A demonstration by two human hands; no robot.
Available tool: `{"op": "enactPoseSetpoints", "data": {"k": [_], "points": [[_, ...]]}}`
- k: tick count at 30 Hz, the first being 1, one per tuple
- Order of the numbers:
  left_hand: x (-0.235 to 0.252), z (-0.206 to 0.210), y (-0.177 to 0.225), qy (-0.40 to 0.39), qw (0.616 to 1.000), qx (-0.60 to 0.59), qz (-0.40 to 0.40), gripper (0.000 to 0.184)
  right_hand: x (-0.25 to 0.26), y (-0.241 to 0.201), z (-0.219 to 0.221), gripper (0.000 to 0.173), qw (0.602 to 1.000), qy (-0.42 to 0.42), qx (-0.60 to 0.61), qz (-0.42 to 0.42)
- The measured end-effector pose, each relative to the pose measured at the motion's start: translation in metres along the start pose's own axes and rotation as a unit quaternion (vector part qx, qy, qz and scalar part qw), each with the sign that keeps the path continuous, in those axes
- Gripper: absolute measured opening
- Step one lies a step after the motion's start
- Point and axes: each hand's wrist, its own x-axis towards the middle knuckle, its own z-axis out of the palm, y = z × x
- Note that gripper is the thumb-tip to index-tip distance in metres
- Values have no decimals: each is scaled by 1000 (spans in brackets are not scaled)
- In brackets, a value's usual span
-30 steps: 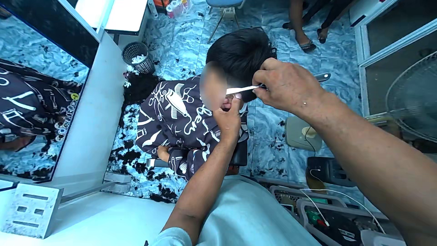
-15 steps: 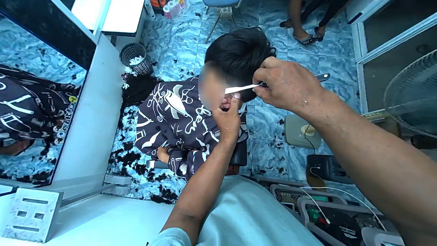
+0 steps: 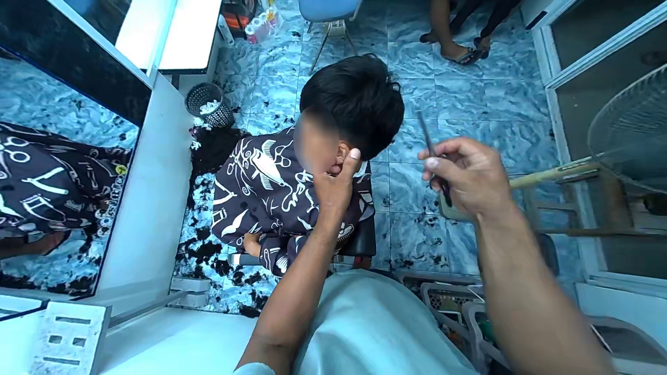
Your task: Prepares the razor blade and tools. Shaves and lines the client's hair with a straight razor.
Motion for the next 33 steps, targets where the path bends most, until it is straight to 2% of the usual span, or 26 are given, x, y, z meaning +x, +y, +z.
{"op": "enactPoseSetpoints", "data": {"k": [2,4,8,11,15,19,26,33], "points": [[-11,-12,9,-7,993,111,39,52,-18,29,3,15,995,46,87,17],[-12,-16,15,11,985,158,75,52,-27,50,16,14,993,55,105,29],[7,-4,22,41,984,141,102,50,-16,54,41,15,997,35,63,4],[18,-5,17,40,985,118,118,45,3,53,52,16,998,24,10,-61],[19,-18,10,15,994,59,89,34,26,49,60,15,983,6,-142,-112],[20,-25,7,20,1000,20,13,35,36,38,64,11,964,-13,-240,-117],[22,-24,4,24,1000,2,0,36,40,31,64,9,953,-15,-283,-107],[23,-24,2,18,1000,1,0,37,40,32,65,11,957,3,-276,-90]]}}
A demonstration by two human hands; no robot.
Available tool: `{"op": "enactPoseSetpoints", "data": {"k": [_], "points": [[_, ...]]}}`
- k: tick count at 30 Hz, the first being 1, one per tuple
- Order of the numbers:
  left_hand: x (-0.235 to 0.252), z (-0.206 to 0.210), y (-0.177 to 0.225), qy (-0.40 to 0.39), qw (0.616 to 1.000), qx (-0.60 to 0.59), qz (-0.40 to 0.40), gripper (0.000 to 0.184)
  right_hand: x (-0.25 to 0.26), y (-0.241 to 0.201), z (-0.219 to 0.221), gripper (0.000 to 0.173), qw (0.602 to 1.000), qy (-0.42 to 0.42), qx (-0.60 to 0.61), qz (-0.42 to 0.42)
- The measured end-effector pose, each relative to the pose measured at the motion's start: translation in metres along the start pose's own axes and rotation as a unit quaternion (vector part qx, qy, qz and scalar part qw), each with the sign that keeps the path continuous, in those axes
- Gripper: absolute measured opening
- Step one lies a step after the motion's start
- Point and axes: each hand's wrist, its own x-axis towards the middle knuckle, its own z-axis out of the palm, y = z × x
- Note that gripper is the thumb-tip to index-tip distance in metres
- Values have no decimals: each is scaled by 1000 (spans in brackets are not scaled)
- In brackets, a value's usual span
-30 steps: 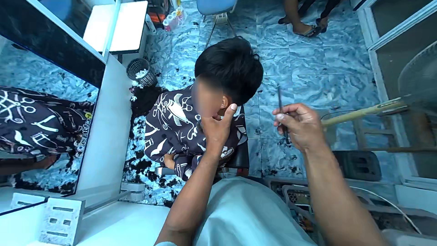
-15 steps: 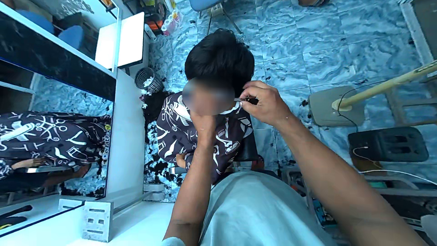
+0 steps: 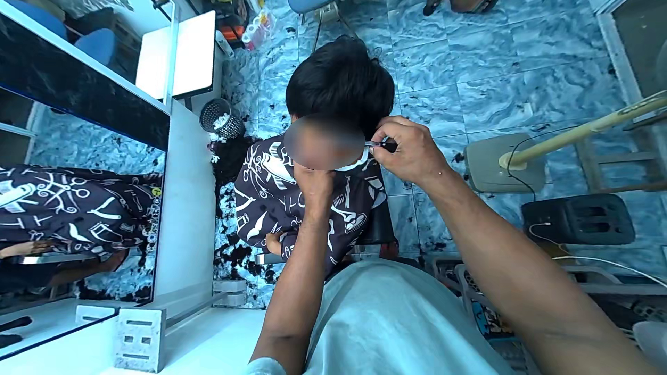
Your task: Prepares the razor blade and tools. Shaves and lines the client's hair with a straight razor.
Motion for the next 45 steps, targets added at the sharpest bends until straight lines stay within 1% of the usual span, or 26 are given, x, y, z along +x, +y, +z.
{"op": "enactPoseSetpoints", "data": {"k": [10,24,27,32,36,45], "points": [[2,1,-1,-3,1000,4,3,36,-4,3,6,11,999,13,35,40],[4,4,-6,-10,1000,-3,28,32,-8,6,14,12,996,28,70,49],[6,4,-7,-13,999,12,42,31,-18,12,21,11,993,24,98,57],[9,2,-12,-11,992,60,106,30,-28,23,41,11,981,69,175,58],[8,0,-11,-16,985,97,142,30,-24,25,48,12,978,85,184,53],[7,-1,-11,-19,986,94,139,30,-18,26,48,12,979,83,182,51]]}}
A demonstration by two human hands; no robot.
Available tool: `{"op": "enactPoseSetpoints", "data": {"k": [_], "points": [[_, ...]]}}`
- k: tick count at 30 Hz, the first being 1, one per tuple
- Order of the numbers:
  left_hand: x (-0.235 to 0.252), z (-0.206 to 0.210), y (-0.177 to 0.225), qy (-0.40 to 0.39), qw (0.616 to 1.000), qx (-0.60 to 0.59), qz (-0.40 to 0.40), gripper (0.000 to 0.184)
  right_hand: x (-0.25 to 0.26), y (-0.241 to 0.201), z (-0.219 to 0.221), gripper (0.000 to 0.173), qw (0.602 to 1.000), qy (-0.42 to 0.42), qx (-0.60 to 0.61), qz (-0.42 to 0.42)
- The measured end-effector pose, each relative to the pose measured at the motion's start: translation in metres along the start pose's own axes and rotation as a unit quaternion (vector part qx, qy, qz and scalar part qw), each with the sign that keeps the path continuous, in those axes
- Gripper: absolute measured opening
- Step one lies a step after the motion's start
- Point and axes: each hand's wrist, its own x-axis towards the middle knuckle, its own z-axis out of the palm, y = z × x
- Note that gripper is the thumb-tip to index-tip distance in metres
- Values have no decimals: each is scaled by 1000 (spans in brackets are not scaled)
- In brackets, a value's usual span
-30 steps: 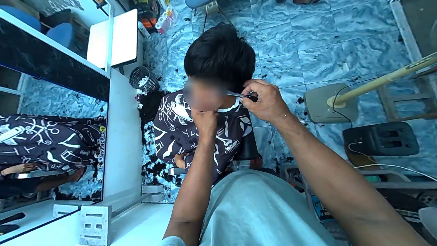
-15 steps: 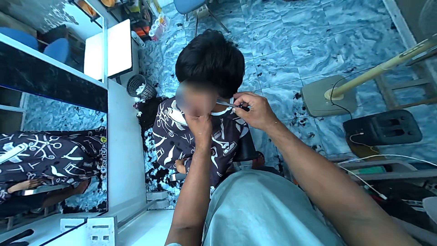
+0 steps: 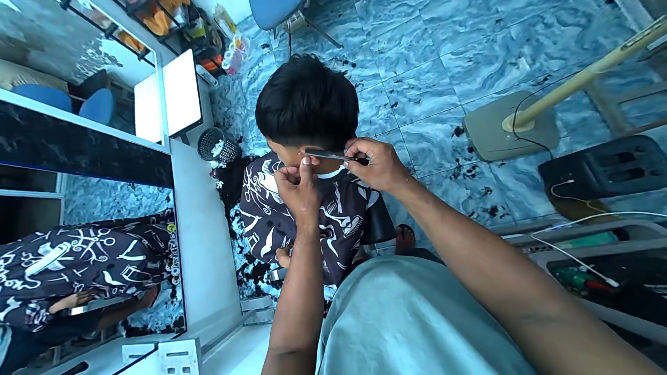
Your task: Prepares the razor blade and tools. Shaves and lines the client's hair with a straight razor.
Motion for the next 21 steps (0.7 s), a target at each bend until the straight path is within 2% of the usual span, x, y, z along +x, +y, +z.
{"op": "enactPoseSetpoints", "data": {"k": [21], "points": [[2,-1,-1,-1,1000,5,21,28,-4,11,3,12,999,10,44,16]]}}
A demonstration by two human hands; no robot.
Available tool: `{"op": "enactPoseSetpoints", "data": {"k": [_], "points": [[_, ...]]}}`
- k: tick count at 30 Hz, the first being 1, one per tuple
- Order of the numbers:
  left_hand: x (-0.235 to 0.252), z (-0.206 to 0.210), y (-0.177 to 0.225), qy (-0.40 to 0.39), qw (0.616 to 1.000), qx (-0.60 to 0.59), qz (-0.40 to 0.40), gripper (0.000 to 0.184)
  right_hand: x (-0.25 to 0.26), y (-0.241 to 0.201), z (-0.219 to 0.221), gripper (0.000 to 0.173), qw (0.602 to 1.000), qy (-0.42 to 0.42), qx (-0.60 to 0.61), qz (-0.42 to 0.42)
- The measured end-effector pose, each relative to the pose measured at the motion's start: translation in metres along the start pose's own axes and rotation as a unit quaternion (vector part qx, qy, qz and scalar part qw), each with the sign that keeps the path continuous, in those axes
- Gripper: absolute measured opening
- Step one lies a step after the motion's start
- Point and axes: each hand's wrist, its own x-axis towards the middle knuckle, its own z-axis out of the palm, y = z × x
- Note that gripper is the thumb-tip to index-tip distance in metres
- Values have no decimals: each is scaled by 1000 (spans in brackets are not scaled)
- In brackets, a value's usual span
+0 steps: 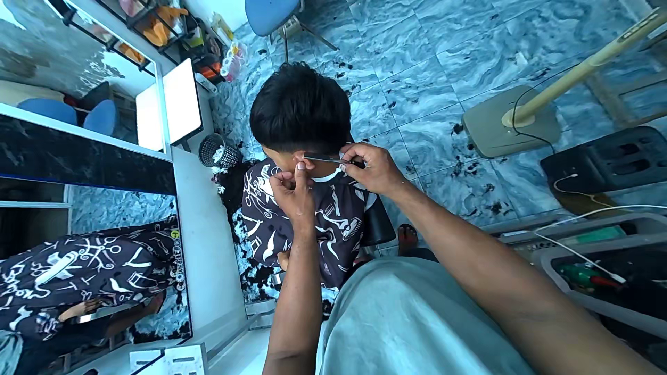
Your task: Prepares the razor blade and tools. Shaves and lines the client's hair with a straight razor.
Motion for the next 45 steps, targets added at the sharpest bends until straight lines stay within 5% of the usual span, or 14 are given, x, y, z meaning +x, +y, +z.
{"op": "enactPoseSetpoints", "data": {"k": [9,13,15,18,21,27,45], "points": [[2,-1,-2,-3,1000,11,5,27,-2,4,1,13,999,-10,37,20],[-2,-9,8,17,989,127,72,31,-22,3,-10,18,990,-30,122,65],[1,-13,13,32,971,189,146,51,-46,-3,-14,23,962,-28,244,116],[20,-21,15,-38,937,271,219,115,-71,-13,-4,26,910,-4,385,156],[49,-29,10,-112,919,276,257,136,-68,-20,9,20,947,5,298,123],[79,-45,18,-232,933,193,198,134,-26,10,17,16,998,20,48,-18],[85,-45,14,-244,940,184,154,131,-7,17,28,13,996,66,56,23]]}}
